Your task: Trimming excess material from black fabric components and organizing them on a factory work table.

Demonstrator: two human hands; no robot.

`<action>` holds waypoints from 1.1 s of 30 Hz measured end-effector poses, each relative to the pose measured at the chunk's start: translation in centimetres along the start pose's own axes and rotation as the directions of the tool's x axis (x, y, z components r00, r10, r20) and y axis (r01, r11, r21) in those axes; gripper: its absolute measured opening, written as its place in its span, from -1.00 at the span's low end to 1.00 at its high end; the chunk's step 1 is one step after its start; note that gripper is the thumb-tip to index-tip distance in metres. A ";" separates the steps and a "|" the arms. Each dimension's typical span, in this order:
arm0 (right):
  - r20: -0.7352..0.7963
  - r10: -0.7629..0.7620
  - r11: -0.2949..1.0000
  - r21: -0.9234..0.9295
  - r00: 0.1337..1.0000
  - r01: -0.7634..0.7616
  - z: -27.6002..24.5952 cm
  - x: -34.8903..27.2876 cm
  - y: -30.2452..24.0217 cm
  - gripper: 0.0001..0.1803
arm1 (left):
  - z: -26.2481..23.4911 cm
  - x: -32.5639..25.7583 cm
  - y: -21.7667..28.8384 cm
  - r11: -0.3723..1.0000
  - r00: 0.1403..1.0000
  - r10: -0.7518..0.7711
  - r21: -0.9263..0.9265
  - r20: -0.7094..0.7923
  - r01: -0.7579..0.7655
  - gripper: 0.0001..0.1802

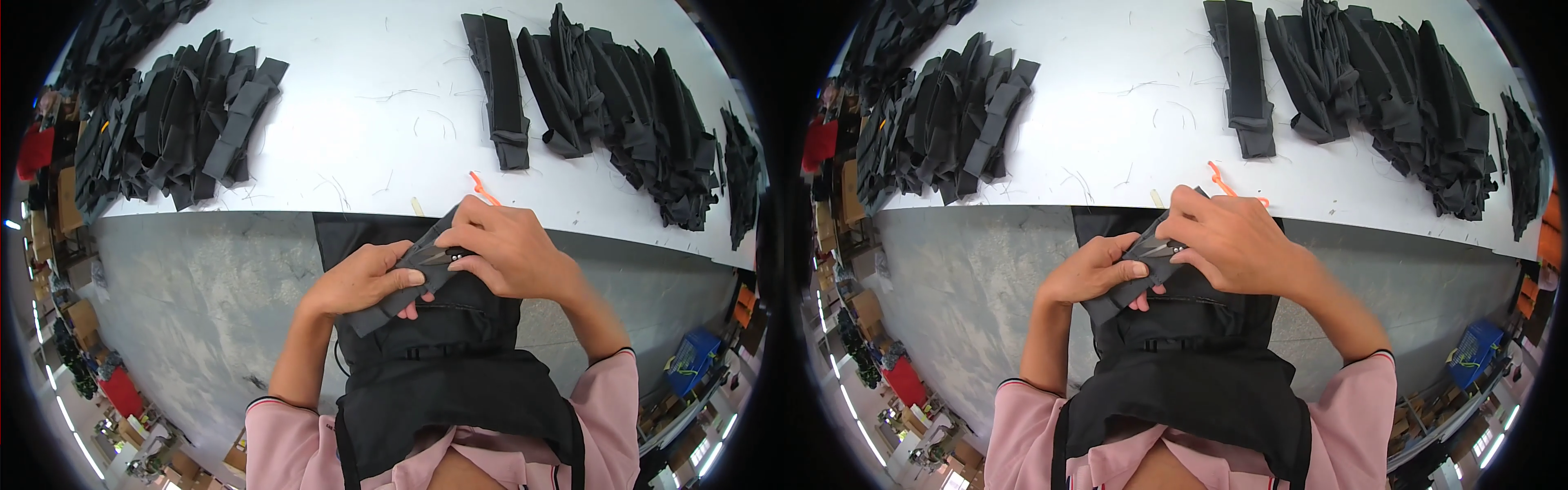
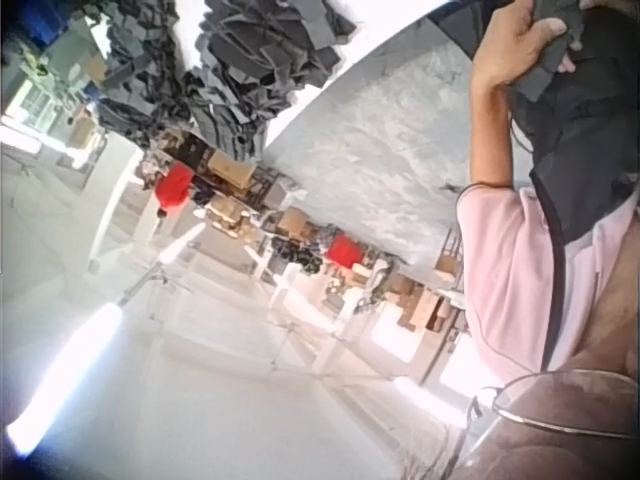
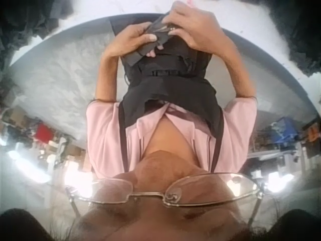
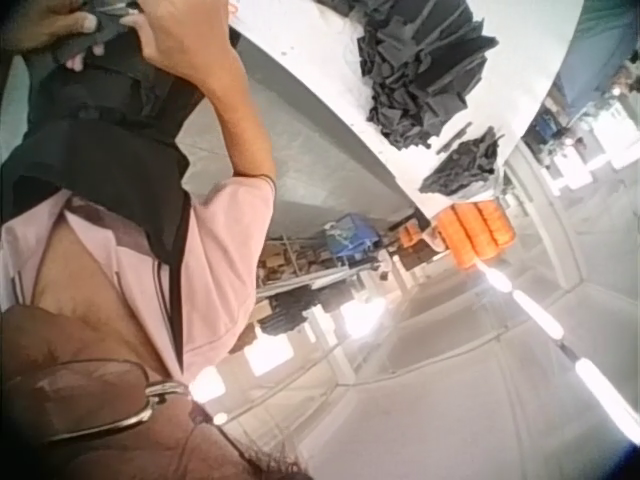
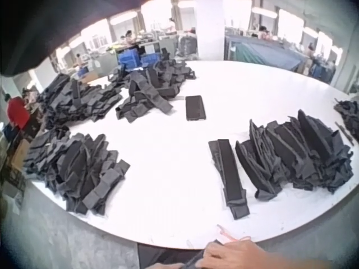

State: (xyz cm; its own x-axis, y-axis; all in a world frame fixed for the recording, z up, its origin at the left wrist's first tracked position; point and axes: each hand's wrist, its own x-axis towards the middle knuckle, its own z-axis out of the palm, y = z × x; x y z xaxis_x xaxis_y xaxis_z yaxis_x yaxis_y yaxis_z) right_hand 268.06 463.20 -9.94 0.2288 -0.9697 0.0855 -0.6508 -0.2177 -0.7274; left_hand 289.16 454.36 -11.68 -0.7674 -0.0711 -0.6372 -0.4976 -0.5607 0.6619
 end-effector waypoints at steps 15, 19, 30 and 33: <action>0.232 -0.245 0.962 0.177 0.941 0.206 0.3 1.9 1.6 -0.74 | -1.1 0.4 0.0 0.981 0.951 -0.034 0.194 0.307 -0.027 -0.67; 0.215 -0.249 0.965 0.138 0.944 0.223 0.3 1.8 1.5 -0.76 | -1.4 0.4 -0.3 0.994 0.943 -0.065 0.104 0.326 0.032 -0.69; 0.021 -0.024 0.999 -0.031 1.000 0.024 0.3 0.4 -0.4 -0.75 | -0.5 0.0 0.0 0.999 0.992 0.023 -0.051 0.128 -0.017 -0.70; -0.236 -0.045 0.995 -0.095 0.971 0.023 0.3 -0.4 -1.4 -0.73 | -0.2 0.3 -0.8 0.988 0.994 0.095 -0.118 -0.047 -0.100 -0.65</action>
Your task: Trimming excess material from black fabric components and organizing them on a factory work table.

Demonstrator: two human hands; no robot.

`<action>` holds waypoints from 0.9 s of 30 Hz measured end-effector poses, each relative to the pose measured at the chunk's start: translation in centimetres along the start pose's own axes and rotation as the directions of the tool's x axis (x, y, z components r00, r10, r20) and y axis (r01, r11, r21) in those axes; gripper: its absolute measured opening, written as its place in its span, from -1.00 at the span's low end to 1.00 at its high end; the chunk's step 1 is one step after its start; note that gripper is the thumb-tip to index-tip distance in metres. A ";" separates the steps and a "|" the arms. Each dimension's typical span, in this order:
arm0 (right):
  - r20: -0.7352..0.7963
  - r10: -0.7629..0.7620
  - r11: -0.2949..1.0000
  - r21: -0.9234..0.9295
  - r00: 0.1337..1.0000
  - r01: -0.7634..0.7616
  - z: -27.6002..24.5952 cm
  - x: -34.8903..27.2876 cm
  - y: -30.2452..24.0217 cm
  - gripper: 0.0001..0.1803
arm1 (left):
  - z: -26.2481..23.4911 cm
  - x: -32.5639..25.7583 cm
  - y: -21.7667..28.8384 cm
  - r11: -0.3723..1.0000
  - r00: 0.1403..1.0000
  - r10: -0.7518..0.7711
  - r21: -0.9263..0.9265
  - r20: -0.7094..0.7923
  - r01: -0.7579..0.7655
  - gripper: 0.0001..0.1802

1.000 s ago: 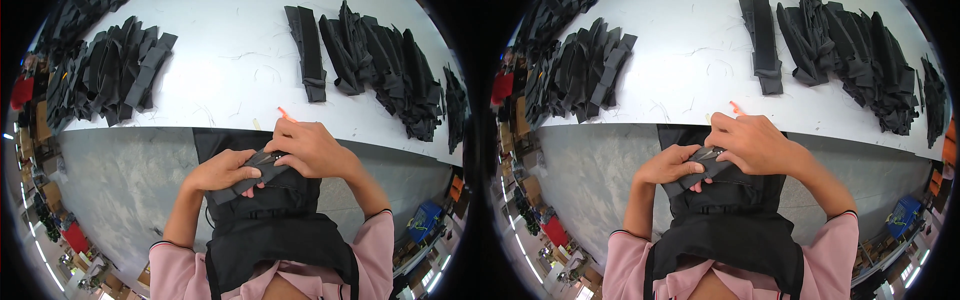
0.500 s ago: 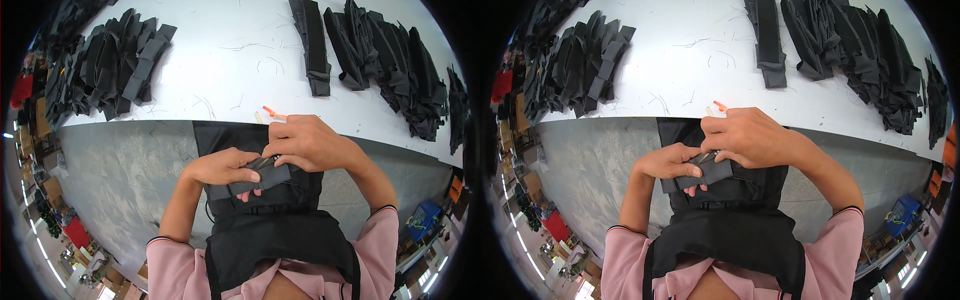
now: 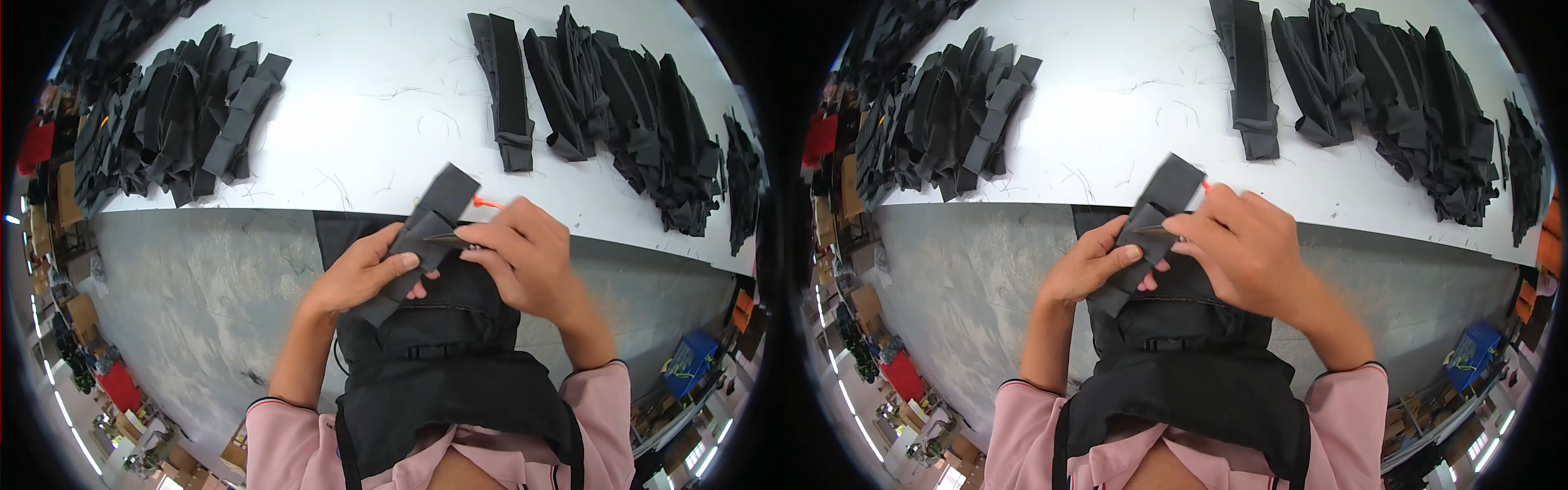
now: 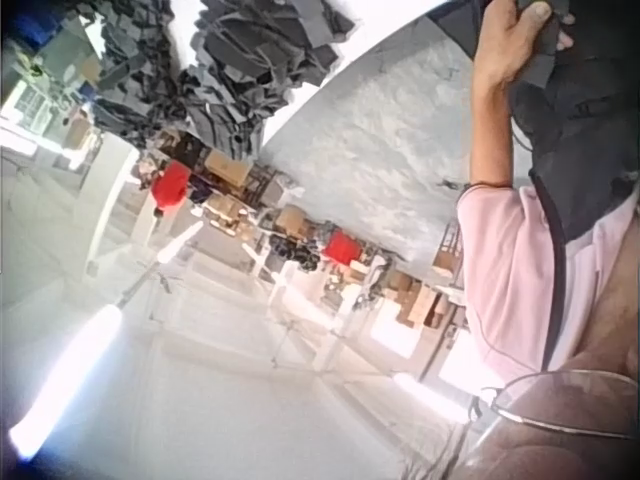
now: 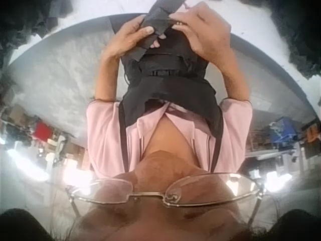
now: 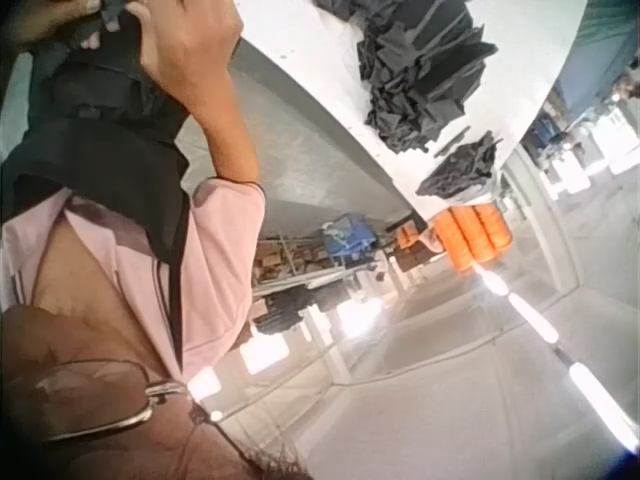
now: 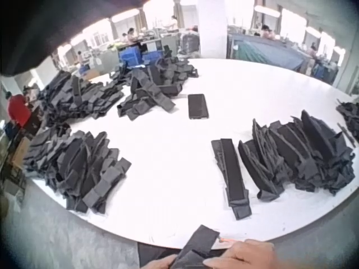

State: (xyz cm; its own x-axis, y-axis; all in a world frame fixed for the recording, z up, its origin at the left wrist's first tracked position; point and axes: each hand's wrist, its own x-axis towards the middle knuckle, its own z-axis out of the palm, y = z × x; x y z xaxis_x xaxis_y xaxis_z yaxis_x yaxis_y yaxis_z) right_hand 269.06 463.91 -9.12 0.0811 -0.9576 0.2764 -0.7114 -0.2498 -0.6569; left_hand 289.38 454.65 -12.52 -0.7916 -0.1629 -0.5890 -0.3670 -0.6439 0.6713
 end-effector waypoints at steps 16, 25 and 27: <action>-0.201 0.369 0.917 0.237 0.908 -0.320 2.8 -1.7 -0.8 -0.74 | 1.3 1.4 -1.0 0.897 0.961 0.180 -0.365 -0.210 -0.247 -0.56; -0.116 0.168 0.974 -0.131 0.979 -0.182 2.5 -0.9 -1.4 -0.72 | 1.7 1.5 -0.8 0.893 0.930 0.219 -0.324 -0.295 -0.313 -0.63; -0.132 0.131 0.973 -0.176 0.983 -0.153 2.7 -1.0 -1.2 -0.73 | 1.8 1.5 -0.7 0.887 0.929 0.219 -0.336 -0.297 -0.317 -0.64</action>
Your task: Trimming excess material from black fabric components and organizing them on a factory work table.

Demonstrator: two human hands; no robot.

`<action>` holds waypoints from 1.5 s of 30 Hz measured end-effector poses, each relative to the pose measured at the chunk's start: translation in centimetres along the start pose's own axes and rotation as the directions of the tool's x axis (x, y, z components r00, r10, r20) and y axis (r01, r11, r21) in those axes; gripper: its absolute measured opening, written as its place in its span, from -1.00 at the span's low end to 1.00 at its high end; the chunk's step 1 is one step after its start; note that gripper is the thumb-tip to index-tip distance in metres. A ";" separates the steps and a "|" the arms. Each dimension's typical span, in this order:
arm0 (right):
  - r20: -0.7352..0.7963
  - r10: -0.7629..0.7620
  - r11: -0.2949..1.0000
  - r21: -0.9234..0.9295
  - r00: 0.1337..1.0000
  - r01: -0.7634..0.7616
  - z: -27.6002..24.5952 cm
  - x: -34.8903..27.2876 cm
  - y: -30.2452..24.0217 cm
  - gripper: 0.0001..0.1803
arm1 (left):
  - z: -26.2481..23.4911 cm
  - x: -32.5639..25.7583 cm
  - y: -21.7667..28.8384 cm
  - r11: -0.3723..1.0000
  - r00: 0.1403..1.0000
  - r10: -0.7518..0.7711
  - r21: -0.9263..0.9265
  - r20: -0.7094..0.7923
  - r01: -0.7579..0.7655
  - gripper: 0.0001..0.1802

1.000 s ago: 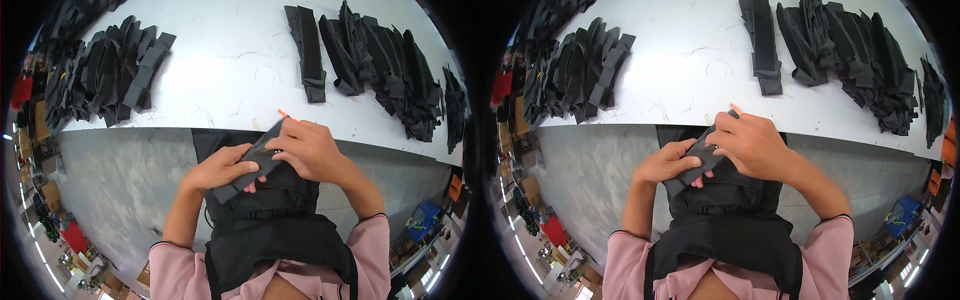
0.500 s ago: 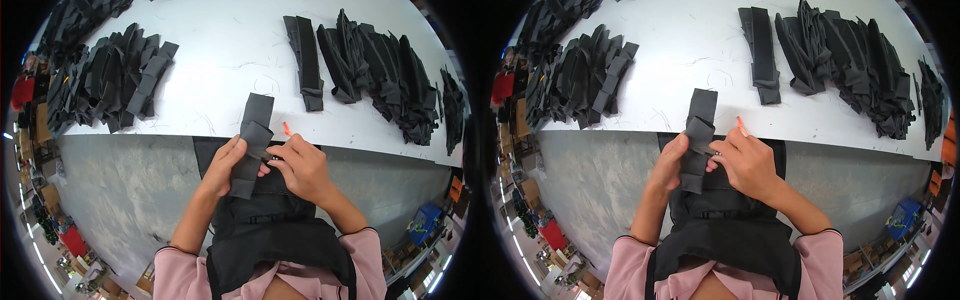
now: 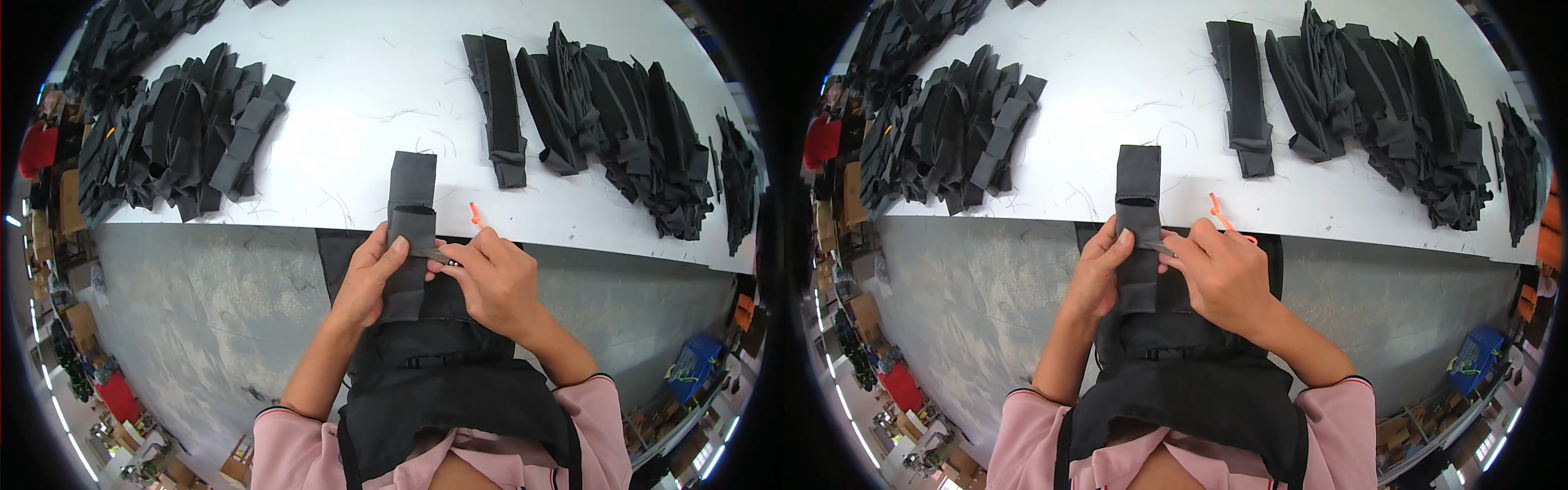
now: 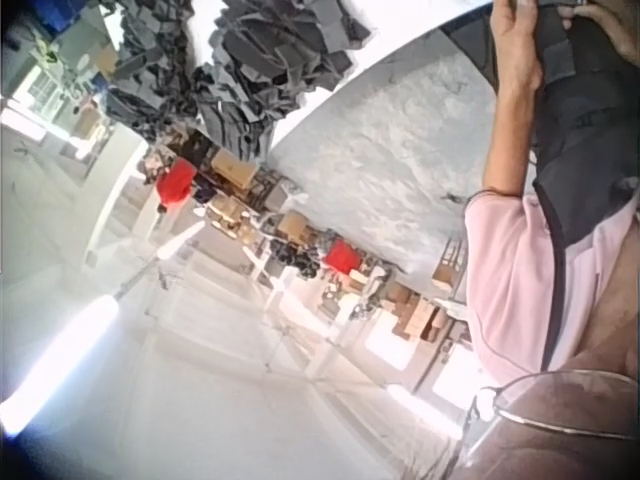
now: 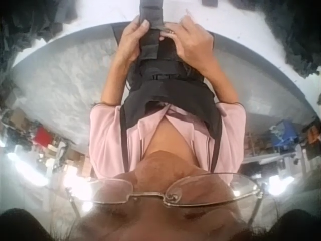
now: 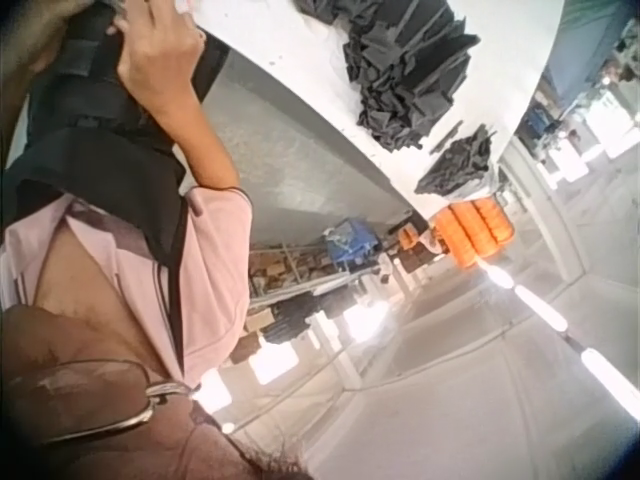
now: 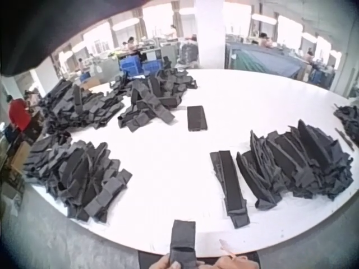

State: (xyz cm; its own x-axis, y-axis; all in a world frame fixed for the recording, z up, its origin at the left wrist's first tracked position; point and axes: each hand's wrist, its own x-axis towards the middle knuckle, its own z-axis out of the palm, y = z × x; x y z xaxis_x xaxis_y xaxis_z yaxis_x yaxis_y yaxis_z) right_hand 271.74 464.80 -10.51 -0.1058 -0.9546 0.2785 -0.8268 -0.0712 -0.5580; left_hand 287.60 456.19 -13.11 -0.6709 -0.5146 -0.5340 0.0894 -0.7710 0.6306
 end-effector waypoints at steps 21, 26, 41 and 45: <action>-0.197 0.276 0.927 0.312 0.941 -0.207 1.5 0.5 0.5 -0.75 | 0.4 -0.9 -1.8 0.976 0.975 0.209 0.051 0.070 -0.212 -0.57; -0.263 0.191 0.971 0.193 0.946 -0.143 1.8 0.6 0.8 -0.72 | 0.9 -1.1 -1.7 0.986 0.985 0.163 -0.046 0.062 -0.161 -0.59; -0.209 0.193 0.947 0.296 0.959 -0.126 1.8 0.8 1.3 -0.70 | 0.7 -1.1 -2.1 0.990 0.986 0.142 -0.011 0.089 -0.141 -0.47; -0.235 0.040 0.991 0.130 0.971 -0.009 1.6 1.0 1.1 -0.65 | 0.7 -1.2 -2.4 0.979 0.975 0.196 0.038 0.101 -0.201 -0.45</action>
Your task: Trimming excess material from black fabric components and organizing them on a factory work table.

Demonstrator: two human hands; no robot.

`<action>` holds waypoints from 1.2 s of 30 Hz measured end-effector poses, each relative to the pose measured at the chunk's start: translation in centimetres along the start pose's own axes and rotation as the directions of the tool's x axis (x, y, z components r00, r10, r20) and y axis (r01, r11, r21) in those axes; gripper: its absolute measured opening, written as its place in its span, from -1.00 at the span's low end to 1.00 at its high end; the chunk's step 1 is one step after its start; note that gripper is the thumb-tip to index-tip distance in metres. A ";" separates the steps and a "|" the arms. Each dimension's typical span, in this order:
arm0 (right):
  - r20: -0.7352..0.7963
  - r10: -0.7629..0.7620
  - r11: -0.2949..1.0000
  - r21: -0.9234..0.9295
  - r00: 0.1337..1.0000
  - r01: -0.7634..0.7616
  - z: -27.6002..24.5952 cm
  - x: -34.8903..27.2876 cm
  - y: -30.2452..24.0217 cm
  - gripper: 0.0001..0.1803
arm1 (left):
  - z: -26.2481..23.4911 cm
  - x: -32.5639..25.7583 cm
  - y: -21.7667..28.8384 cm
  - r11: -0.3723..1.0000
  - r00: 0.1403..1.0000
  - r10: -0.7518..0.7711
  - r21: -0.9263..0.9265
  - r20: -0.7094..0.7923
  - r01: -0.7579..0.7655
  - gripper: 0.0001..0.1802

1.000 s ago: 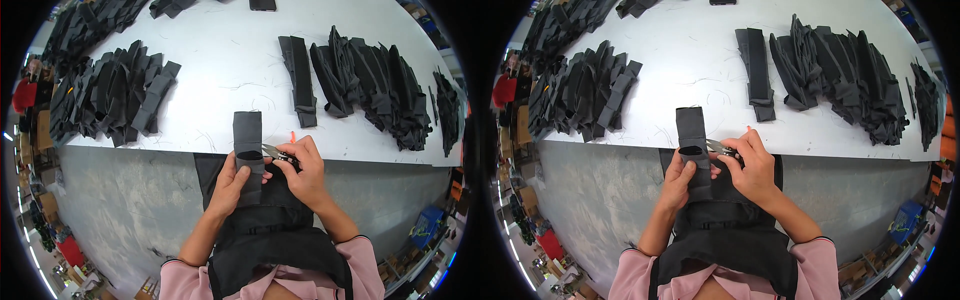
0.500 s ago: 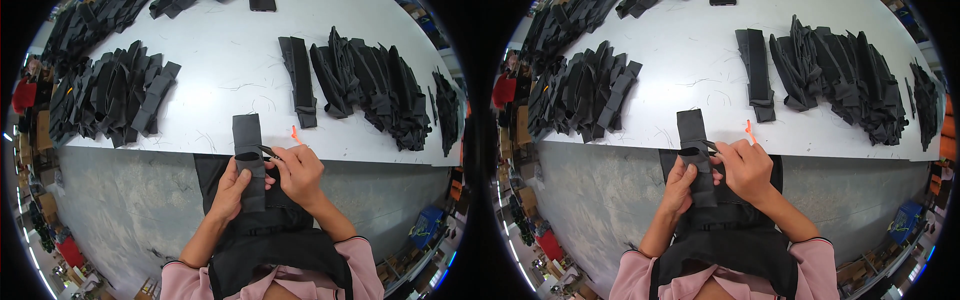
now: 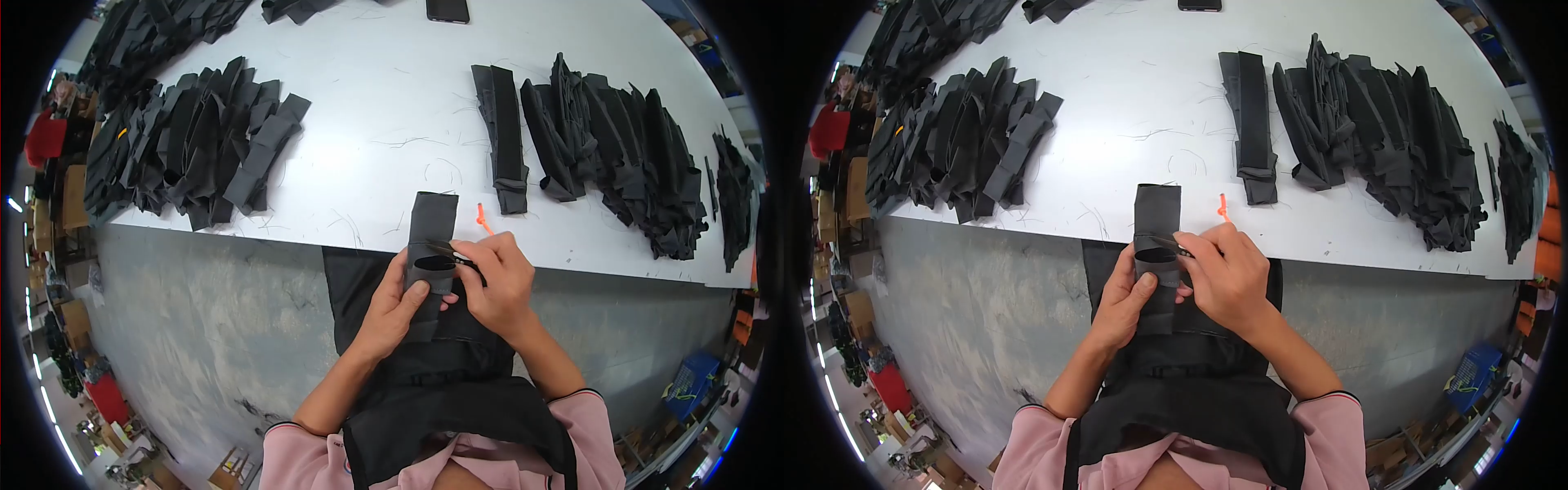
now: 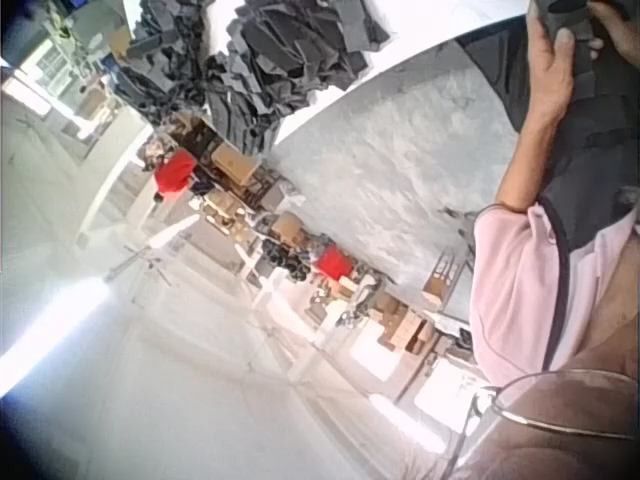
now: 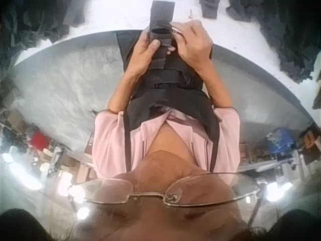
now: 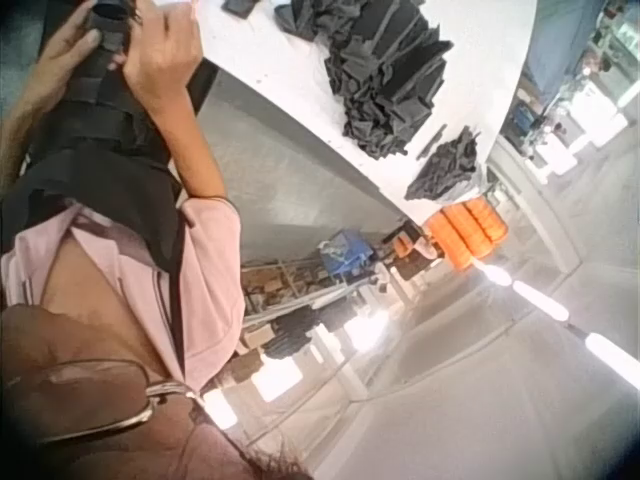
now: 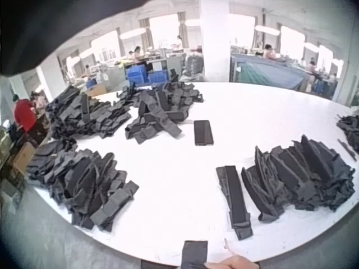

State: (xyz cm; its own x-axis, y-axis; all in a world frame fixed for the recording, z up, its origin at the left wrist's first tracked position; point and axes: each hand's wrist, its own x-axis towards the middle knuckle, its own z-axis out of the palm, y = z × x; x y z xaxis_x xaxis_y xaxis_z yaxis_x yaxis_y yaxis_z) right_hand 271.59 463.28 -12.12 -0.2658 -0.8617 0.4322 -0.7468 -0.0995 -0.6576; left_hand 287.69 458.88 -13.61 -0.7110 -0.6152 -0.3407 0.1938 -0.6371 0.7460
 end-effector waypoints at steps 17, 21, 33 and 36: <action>0.222 0.109 0.963 0.218 0.969 -0.158 -0.5 0.7 0.1 -0.64 | -0.3 -0.3 0.5 0.987 0.998 -0.064 0.147 0.014 0.061 -0.46; 0.198 0.064 0.987 0.135 0.978 -0.092 -0.2 0.3 0.1 -0.62 | 0.0 -0.3 0.8 0.986 0.997 -0.080 0.146 0.000 0.080 -0.47; 0.118 -0.022 1.000 0.000 0.993 0.022 0.2 -0.2 -0.3 -0.61 | 0.1 -0.6 0.7 0.979 0.997 -0.066 0.192 -0.037 0.072 -0.44; 0.096 0.117 0.983 0.128 0.988 -0.129 0.3 0.0 -0.9 -0.65 | -0.4 -0.5 0.5 0.980 0.998 -0.050 0.192 -0.044 0.057 -0.45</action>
State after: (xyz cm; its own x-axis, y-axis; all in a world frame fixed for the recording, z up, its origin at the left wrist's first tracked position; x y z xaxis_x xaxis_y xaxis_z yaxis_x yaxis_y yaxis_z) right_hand 272.48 463.22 -11.75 -0.2912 -0.9113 0.2911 -0.6222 -0.0508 -0.7812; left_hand 288.38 458.69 -13.24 -0.6890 -0.6027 -0.4025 0.0195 -0.5706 0.8210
